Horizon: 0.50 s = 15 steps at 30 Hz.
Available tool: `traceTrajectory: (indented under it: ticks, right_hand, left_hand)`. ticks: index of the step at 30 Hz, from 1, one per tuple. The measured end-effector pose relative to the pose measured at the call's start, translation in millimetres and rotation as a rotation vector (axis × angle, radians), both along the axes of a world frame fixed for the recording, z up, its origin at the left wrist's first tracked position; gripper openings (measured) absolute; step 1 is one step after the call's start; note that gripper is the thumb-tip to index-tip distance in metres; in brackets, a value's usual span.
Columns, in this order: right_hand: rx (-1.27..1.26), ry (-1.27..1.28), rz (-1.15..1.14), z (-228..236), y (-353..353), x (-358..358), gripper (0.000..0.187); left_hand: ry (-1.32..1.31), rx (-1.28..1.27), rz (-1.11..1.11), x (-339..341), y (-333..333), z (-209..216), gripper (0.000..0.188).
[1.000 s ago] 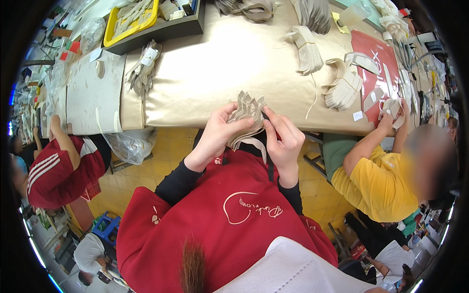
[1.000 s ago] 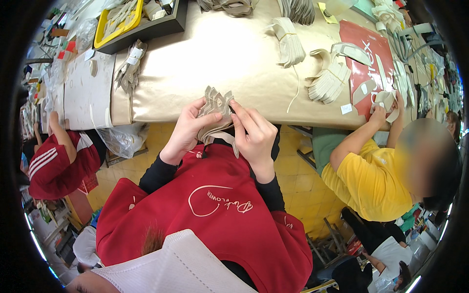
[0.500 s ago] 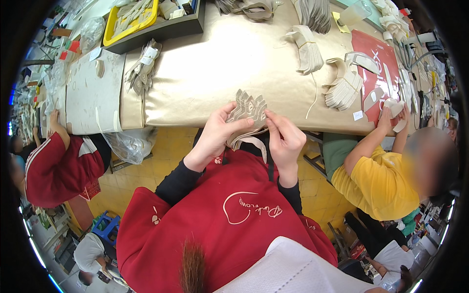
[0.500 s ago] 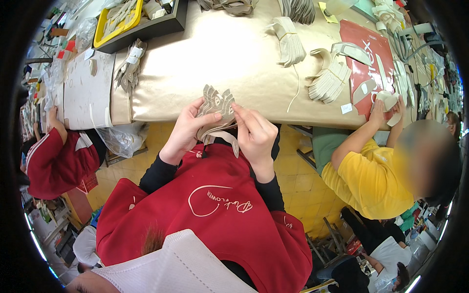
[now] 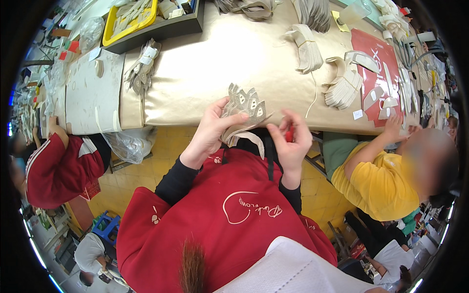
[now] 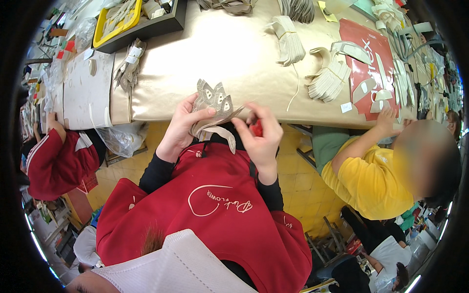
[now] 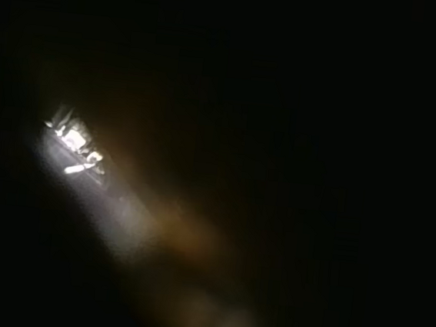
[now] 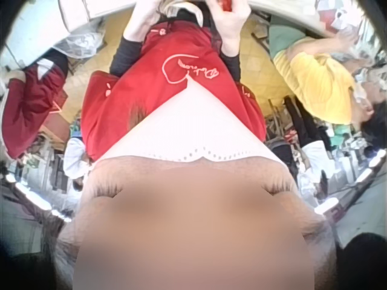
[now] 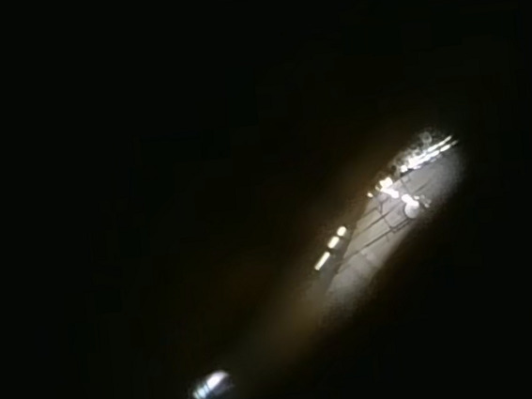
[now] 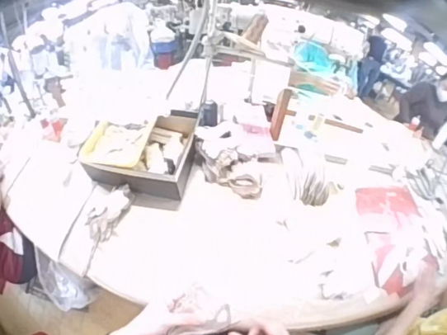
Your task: The person trims the edges of small fabric pieces using a red utility knife. They handle the pieces one at a time, cut along the edges, and stack the trimmed pieces on the table.
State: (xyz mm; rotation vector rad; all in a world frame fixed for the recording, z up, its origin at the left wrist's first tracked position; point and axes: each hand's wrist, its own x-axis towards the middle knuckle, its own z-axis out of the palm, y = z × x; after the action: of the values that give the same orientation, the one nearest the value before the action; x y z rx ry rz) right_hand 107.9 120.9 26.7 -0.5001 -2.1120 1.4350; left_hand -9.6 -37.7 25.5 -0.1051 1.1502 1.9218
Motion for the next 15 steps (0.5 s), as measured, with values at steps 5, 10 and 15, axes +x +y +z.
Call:
traceTrajectory:
  ticks: [5, 10, 15]
  right_hand:
    - [0.163, -0.031, 0.031, -6, -13, -12, 0.020]
    - [-0.016, -0.074, -0.249, -13, -5, -16, 0.011]
    - [-0.177, -0.042, -0.017, -4, 2, -8, 0.012]
  left_hand:
    - [0.043, -0.004, -0.029, 3, 1, 2, 0.045]
    - [0.058, -0.031, -0.035, 3, -1, 5, 0.047]
    - [0.040, -0.044, -0.069, 5, 2, 8, 0.047]
